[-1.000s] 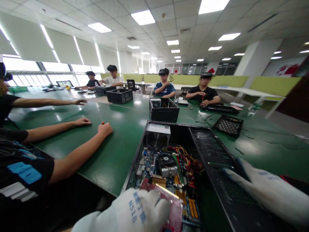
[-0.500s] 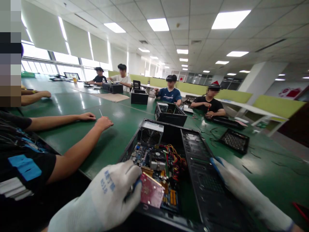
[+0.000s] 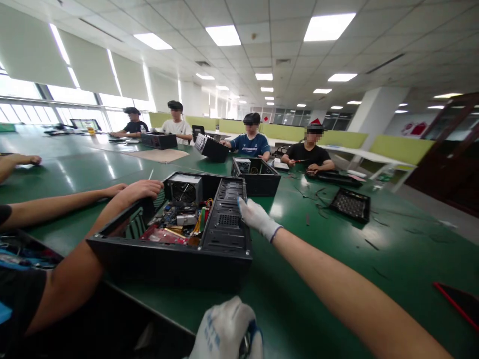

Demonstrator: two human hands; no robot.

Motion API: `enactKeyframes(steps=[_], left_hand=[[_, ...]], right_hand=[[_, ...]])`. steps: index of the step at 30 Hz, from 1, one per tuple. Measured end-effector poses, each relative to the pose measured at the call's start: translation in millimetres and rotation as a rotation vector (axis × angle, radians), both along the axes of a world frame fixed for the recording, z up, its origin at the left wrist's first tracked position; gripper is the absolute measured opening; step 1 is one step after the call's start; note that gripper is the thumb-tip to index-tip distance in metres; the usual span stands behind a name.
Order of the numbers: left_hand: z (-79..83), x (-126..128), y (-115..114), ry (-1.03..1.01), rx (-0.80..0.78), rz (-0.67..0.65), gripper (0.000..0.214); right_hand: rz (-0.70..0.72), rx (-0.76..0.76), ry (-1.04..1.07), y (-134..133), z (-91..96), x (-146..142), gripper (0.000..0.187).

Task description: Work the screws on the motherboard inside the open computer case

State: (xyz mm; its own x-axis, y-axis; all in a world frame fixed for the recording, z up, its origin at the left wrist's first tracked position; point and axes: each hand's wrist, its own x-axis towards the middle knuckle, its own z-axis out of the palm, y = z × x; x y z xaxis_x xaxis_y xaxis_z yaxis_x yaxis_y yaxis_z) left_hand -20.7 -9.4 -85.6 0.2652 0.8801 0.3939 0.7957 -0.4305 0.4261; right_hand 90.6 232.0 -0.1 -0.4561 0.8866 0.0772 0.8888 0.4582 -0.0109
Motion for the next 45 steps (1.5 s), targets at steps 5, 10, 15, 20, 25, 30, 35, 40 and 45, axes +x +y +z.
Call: enactKeyframes(steps=[5,10,15,20,25,30,35,40,45], left_hand=[[-16.6,17,46,-0.089,-0.102,-0.026,0.011],[-19.0,22,90,-0.035,-0.129,-0.06,0.012],[-41.5,31,135,0.023,-0.088,-0.074,0.015],[-66.2,30,155,0.012,-0.003,-0.073,0.011],[-71.4,29,153,-0.002,0.087,-0.092,0.01],[-85.8,35,153,0.015,0.133,-0.061,0.016],[-97.0,34,155,0.025,0.131,0.0,0.019],[-85.8,32,155,-0.006,0.16,0.001,0.017],[-72.6,32,156,-0.001,0.137,-0.045,0.011]], right_hand=[[0.104,-0.08,0.073,22,0.5,-20,0.047],[0.115,-0.182,0.087,54,-9.9,-2,0.049],[-0.074,-0.151,0.034,108,-27.4,32,0.071],[-0.242,-0.048,-0.048,169,-35.1,66,0.08],[-0.289,0.111,-0.081,219,-25.1,79,0.071],[-0.237,0.209,-0.109,258,-17.9,72,0.043],[-0.234,0.235,-0.165,274,-16.8,67,0.041],[-0.223,0.22,-0.216,265,-14.9,68,0.044],[-0.139,0.224,-0.21,221,-16.2,73,0.053]])
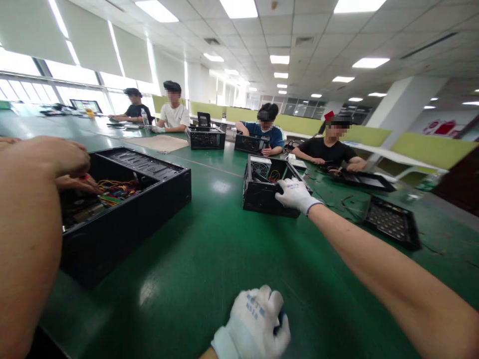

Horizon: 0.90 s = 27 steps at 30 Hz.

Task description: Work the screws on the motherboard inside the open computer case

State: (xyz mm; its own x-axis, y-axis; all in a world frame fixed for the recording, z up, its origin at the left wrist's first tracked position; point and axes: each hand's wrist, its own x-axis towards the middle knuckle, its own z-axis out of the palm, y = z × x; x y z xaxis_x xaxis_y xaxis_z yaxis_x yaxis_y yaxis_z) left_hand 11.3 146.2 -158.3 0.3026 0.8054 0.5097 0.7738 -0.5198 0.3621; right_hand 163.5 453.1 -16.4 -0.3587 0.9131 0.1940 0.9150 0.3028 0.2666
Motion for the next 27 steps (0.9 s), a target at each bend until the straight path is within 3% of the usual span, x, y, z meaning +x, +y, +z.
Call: enactKeyframes(steps=[8,11,14,21,24,27], left_hand=[[9.0,-8,5,-0.022,0.013,-0.022,0.005],[20.5,-12,1,-0.074,0.019,-0.024,0.003],[45.4,-16,-13,-0.153,0.03,-0.026,0.002],[130.7,-27,-62,-0.165,0.121,-0.084,0.004],[150.5,-26,-71,-0.105,0.125,-0.08,0.005],[156.3,-19,-74,0.044,0.061,-0.059,0.007]], right_hand=[[0.136,0.024,0.017,-132,2.8,12,0.048],[0.198,0.048,0.048,-187,2.8,21,0.047],[0.281,0.066,0.099,-240,4.0,31,0.043],[0.417,-0.011,0.199,-331,13.0,49,0.037],[0.472,-0.068,0.257,-357,14.4,53,0.029],[0.505,-0.095,0.309,-378,14.6,56,0.025]])
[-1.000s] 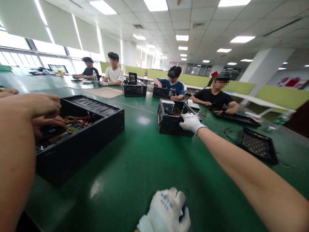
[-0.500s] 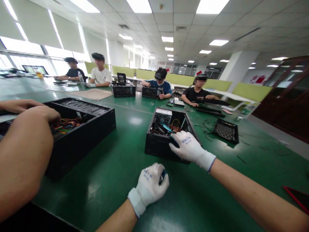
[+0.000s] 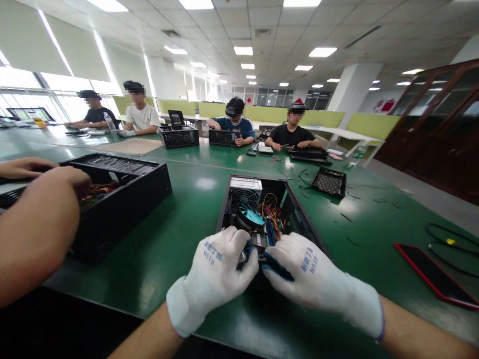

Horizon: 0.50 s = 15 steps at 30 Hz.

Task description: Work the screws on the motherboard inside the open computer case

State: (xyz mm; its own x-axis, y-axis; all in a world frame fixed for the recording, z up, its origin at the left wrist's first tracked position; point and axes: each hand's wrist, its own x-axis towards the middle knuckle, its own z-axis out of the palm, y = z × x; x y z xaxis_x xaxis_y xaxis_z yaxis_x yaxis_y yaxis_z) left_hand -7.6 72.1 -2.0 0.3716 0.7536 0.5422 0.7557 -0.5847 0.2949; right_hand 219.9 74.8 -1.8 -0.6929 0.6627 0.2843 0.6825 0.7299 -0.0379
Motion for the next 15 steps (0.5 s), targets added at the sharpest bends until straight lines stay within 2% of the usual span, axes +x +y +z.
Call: enactKeyframes(steps=[5,10,15], left_hand=[[-2.3,11,-12,0.253,-0.042,0.046,0.015],[-2.5,10,-34,0.268,-0.031,-0.027,0.02],[0.7,10,-68,0.268,-0.072,-0.067,0.018]], right_hand=[[0.057,0.026,0.075,-25,1.6,4,0.024],[0.082,0.018,0.09,-45,8.4,7,0.021],[0.137,-0.054,0.127,-72,18.6,9,0.017]])
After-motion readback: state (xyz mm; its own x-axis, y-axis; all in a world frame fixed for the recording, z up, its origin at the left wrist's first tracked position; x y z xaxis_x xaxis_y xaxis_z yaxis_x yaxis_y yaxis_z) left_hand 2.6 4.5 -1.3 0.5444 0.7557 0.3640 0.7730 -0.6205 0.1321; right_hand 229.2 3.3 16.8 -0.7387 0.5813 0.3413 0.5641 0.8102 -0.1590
